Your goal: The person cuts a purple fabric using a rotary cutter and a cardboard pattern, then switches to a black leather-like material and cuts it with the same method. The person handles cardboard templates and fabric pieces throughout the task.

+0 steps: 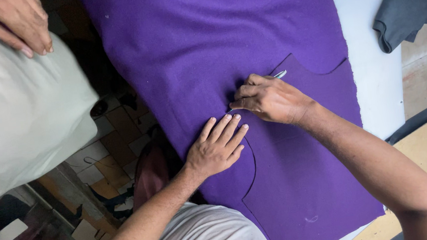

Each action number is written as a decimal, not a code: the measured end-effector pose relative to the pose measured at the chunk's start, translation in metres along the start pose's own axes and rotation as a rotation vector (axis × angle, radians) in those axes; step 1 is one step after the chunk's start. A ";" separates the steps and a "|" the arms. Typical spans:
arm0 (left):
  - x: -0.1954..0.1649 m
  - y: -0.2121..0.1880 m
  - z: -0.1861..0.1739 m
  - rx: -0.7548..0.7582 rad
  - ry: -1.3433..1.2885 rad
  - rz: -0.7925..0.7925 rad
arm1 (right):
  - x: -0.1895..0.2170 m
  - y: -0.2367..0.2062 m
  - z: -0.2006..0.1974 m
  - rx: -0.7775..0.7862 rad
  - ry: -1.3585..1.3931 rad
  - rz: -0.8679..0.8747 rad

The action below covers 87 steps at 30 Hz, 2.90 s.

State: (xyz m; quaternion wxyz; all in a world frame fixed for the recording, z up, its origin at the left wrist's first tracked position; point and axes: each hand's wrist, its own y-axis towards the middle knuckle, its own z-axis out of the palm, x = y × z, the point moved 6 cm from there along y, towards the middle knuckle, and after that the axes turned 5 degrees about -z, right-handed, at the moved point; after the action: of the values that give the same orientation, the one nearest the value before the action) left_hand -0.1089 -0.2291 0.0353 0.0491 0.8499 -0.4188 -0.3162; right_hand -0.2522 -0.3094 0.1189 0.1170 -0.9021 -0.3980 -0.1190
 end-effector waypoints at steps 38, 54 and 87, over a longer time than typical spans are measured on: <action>-0.016 0.173 0.008 0.133 -0.468 0.031 | -0.101 -0.203 -0.079 -0.667 0.337 0.875; 0.013 0.246 0.044 0.276 -0.141 0.069 | -0.050 -0.201 -0.024 -0.536 0.363 0.782; 0.024 0.244 0.061 0.258 -0.080 0.072 | -0.076 -0.211 -0.020 -0.147 -0.159 0.632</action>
State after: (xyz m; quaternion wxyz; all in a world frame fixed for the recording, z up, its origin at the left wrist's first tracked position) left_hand -0.2999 -0.3930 0.0602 -0.0660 0.8202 -0.4878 -0.2916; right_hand -0.4615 -0.2298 0.1391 0.0513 -0.9934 -0.0970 -0.0344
